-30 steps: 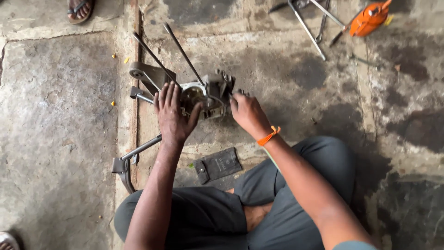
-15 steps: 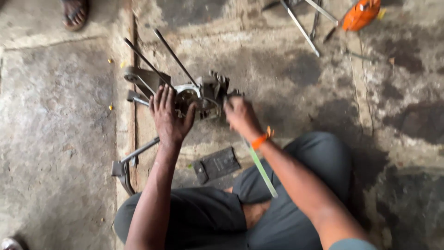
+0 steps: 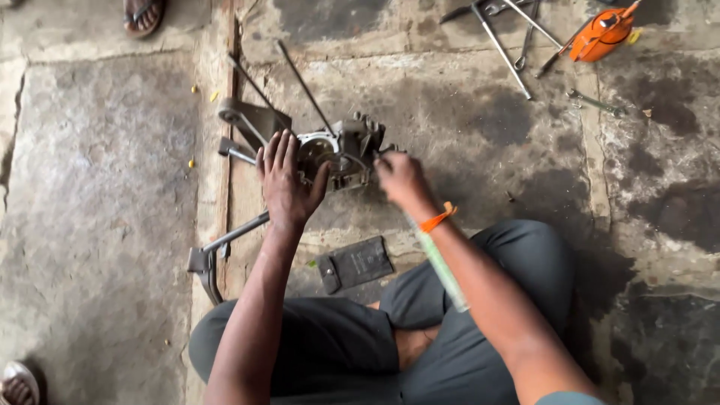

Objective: The person sits on the floor of a motorcycle repair shop and works on a disassembled metal component with long rods and brackets. They hold the part steady with one hand and use a hammer and punch rod to drive pins and bolts out of the housing, repositioning the part repeatedly to work on different sides.

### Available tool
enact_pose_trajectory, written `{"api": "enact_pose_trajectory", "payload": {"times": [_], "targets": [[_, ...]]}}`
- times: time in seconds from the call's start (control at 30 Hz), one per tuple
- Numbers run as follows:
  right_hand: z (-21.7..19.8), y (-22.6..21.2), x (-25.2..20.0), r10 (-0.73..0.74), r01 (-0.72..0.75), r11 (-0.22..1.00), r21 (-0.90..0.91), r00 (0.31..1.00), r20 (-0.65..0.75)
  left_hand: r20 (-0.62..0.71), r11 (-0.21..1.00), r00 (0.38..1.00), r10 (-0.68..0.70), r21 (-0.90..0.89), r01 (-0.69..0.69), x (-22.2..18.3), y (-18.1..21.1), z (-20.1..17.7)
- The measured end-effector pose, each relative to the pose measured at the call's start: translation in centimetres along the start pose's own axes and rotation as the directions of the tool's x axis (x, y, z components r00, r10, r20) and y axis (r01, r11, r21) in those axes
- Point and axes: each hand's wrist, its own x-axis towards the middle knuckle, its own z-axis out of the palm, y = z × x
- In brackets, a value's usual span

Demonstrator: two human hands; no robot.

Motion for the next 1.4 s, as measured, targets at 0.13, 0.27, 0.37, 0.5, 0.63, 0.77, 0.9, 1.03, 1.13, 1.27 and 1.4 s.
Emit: {"api": "enact_pose_trajectory", "payload": {"times": [0.13,0.27,0.37,0.5,0.63,0.77,0.9,1.03,1.13,1.27,1.4], "targets": [[-1.2,3.2,0.8,-0.516,0.372,0.82,-0.435,0.809,-0.282,0.083,0.996,0.996,-0.021,0.085,0.014,0.0,-0.9,0.6],[-1.3,-4.5,-2.1,-0.24,0.23,0.969,-0.093,0.964,-0.116,0.057,0.998,0.997,-0.054,0.03,0.052,0.0,-0.4,-0.4],[-0.8,-5.5,-1.8,-0.32,0.293,0.93,-0.219,0.942,-0.099,0.084,0.997,0.994,-0.073,0.005,0.073,0.3,-0.2,-1.1],[-0.6,-4.6,-1.0,-0.541,0.486,0.73,-0.48,0.84,0.029,0.062,0.998,0.997,-0.055,-0.035,0.057,0.4,-0.7,-1.1],[-1.9,-5.7,-0.3,-0.305,0.382,0.726,-0.572,0.924,0.23,0.056,0.995,0.998,-0.037,-0.09,0.042,1.2,-1.3,-1.8],[-3.3,-6.8,1.5,-0.664,0.638,0.218,-0.738,0.651,0.367,0.063,0.986,0.997,-0.052,-0.157,0.061,1.7,-1.9,-1.8],[-3.0,-7.1,2.4,-0.2,0.429,0.124,-0.895,0.894,0.401,0.068,0.987,0.996,-0.054,-0.148,0.064,1.5,-2.5,-1.2],[-3.6,-8.3,3.4,-0.11,0.371,0.404,-0.836,0.927,0.359,0.09,0.984,0.993,-0.07,-0.155,0.084,1.5,-2.7,-0.8],[-4.7,-7.6,5.1,-0.536,0.682,0.216,-0.699,0.681,0.499,0.137,0.981,0.988,-0.074,-0.166,0.097,1.8,-2.9,-1.4],[-2.0,-9.1,2.6,-0.481,0.564,0.008,-0.826,0.726,0.491,0.146,0.986,0.986,-0.077,-0.135,0.097,1.6,-3.0,-0.4],[-0.4,-9.3,0.7,-0.471,0.515,0.094,-0.852,0.777,0.418,-0.019,0.979,0.996,-0.086,-0.187,0.081,1.0,-2.9,0.6]]}}
